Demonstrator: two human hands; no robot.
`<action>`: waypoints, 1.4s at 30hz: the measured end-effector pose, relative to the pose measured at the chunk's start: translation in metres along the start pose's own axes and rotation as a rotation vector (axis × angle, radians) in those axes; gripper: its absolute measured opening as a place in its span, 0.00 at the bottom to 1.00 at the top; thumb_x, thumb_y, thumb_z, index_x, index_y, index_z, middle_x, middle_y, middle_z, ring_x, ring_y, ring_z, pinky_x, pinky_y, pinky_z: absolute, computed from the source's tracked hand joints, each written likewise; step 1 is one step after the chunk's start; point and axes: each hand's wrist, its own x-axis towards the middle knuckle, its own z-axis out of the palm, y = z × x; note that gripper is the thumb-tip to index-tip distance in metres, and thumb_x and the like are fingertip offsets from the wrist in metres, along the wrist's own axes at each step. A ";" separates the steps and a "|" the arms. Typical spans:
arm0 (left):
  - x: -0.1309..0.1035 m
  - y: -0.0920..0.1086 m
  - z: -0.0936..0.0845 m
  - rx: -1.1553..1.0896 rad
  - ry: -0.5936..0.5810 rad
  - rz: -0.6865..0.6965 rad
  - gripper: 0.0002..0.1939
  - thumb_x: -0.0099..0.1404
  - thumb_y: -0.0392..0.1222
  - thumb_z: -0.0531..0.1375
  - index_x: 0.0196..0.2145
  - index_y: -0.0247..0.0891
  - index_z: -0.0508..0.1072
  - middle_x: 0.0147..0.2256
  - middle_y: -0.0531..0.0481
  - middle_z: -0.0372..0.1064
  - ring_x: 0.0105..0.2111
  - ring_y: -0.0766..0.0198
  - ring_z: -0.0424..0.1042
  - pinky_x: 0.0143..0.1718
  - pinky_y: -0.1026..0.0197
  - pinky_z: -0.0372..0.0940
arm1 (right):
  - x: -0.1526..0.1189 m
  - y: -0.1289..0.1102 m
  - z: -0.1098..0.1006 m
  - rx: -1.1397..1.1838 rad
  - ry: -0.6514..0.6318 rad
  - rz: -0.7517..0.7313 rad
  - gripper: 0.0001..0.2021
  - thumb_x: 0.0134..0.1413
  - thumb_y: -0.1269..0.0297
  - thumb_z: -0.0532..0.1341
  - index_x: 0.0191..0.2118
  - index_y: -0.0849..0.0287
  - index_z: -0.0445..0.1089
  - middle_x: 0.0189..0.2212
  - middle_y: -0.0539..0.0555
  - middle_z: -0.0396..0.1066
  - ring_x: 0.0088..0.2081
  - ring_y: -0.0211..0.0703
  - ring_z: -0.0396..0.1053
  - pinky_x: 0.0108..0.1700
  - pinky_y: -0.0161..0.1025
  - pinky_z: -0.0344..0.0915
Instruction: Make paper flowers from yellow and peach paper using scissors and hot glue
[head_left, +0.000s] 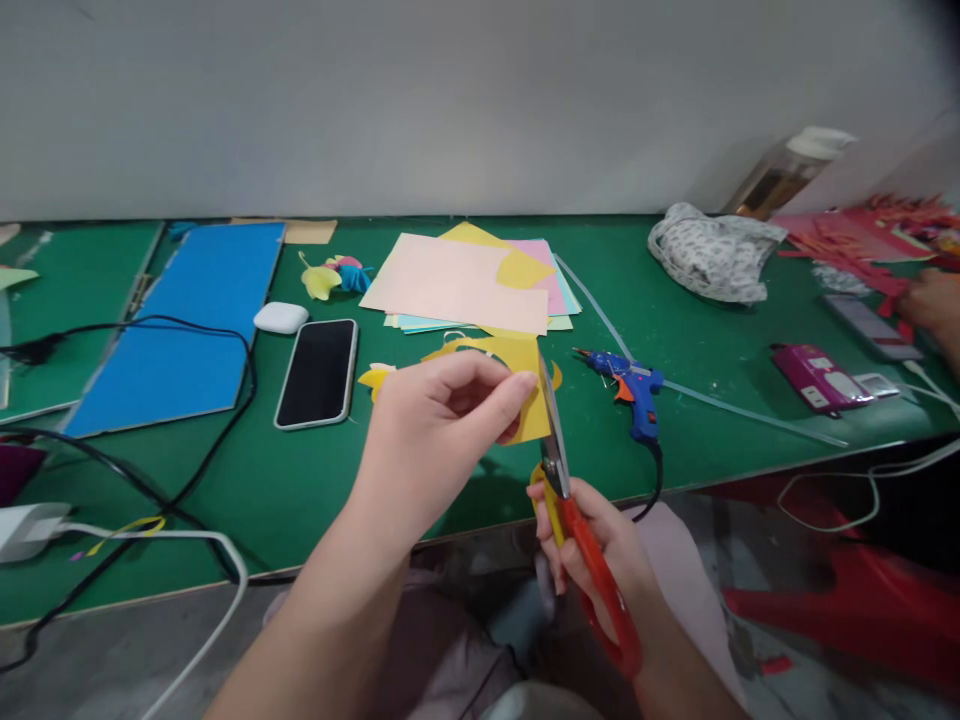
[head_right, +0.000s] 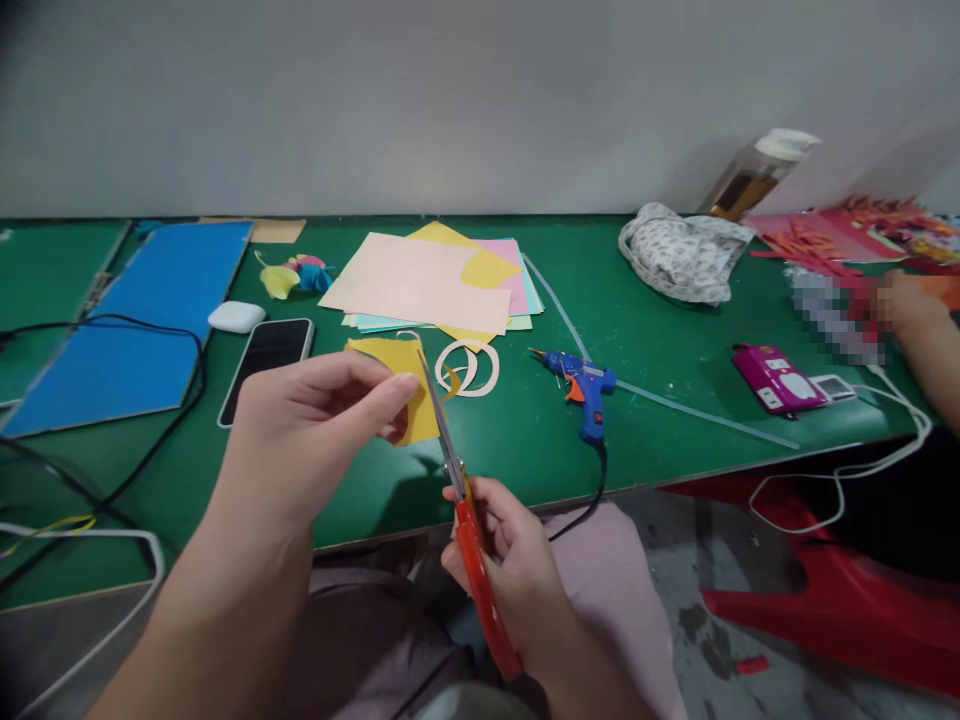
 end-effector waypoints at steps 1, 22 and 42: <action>0.000 0.000 0.000 -0.004 0.000 0.000 0.10 0.57 0.37 0.60 0.19 0.37 0.69 0.17 0.58 0.67 0.17 0.75 0.66 0.19 0.74 0.62 | 0.000 0.000 0.000 0.003 -0.003 -0.001 0.26 0.38 0.45 0.65 0.39 0.58 0.66 0.20 0.45 0.58 0.17 0.28 0.50 0.17 0.28 0.48; 0.000 0.002 0.000 0.053 -0.039 -0.021 0.10 0.57 0.38 0.60 0.19 0.37 0.69 0.16 0.57 0.66 0.18 0.73 0.65 0.20 0.72 0.62 | 0.005 0.007 -0.005 0.089 -0.006 0.065 0.23 0.36 0.53 0.68 0.41 0.57 0.67 0.26 0.47 0.62 0.20 0.29 0.54 0.18 0.29 0.52; -0.001 0.000 0.001 0.065 -0.122 -0.041 0.09 0.57 0.39 0.60 0.20 0.37 0.71 0.17 0.56 0.67 0.17 0.73 0.65 0.19 0.73 0.62 | 0.004 -0.003 0.001 0.023 0.007 -0.017 0.29 0.35 0.41 0.65 0.40 0.57 0.65 0.26 0.47 0.59 0.19 0.29 0.51 0.17 0.30 0.47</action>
